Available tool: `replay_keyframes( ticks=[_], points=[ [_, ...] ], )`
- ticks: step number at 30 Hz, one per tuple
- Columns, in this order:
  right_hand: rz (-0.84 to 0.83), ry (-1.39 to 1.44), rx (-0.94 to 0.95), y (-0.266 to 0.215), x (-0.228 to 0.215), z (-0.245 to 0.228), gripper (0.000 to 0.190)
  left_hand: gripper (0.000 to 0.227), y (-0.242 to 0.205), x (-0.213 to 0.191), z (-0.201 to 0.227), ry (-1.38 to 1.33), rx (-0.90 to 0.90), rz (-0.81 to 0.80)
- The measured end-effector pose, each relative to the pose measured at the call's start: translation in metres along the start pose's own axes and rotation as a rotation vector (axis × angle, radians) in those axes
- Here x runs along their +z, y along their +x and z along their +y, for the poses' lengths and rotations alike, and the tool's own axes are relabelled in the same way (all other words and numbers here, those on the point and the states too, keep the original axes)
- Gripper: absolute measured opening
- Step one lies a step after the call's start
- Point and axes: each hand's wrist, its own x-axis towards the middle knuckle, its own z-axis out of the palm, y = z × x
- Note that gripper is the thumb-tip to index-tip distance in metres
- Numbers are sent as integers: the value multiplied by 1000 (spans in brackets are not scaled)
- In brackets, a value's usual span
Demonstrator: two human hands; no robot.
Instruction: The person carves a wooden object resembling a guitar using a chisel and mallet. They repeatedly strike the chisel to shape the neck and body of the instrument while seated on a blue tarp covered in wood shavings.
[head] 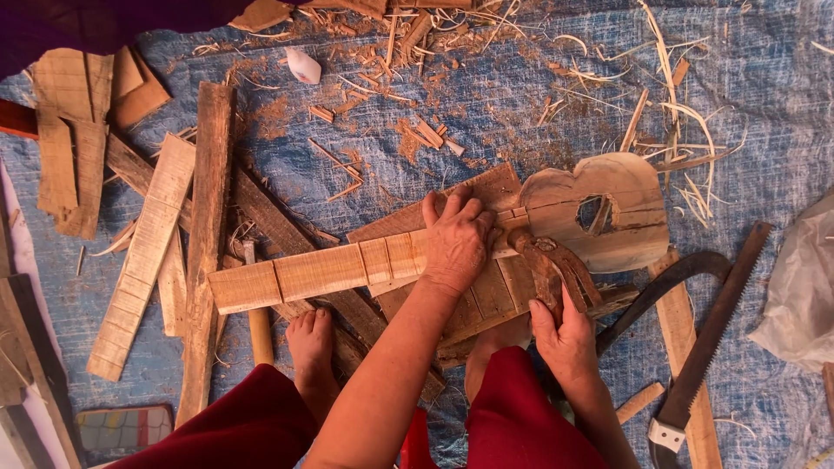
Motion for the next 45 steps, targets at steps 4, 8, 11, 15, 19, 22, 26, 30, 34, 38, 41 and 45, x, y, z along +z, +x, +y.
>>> replay_keyframes(
  ticks=[4, 8, 11, 15, 19, 22, 26, 30, 34, 38, 41, 45],
  points=[
    [0, -18, -4, 2, 2, -3, 67, 23, 2, -12, 0, 32, -50, -57],
    [37, -46, -69, 2, 3, 0, 62, 63, -18, -10, -10, -28, -22, -122],
    [89, -19, -143, -1, 6, -11, 54, 71, -30, -8, -11, 19, -7, -140],
    [63, -97, -97, -11, 11, -21, 43, 102, -23, -16, -8, 157, -12, -291],
    [-29, -214, 234, 10, 28, -21, 59, 79, -12, -30, 3, 111, -112, -390],
    [-9, -254, 276, -12, 31, 25, 65, 80, -17, -27, 4, 129, -126, -389],
    [84, -203, 64, 18, 4, -39, 54, 76, -9, -28, 5, 106, -146, -345],
    [117, -79, 59, 16, -4, -69, 52, 75, -13, -27, 11, 126, -169, -326],
    [64, -214, 107, 19, 16, -24, 56, 74, -15, -17, 8, 149, -129, -302],
    [60, -212, 126, 26, -5, -49, 57, 75, -16, -12, 2, 142, -118, -287],
    [133, -216, -75, 5, -11, -55, 42, 76, -19, -11, 4, 128, -123, -288],
    [-103, -271, 94, 31, 7, -66, 53, 73, -18, -7, 3, 153, -142, -252]
  ],
)
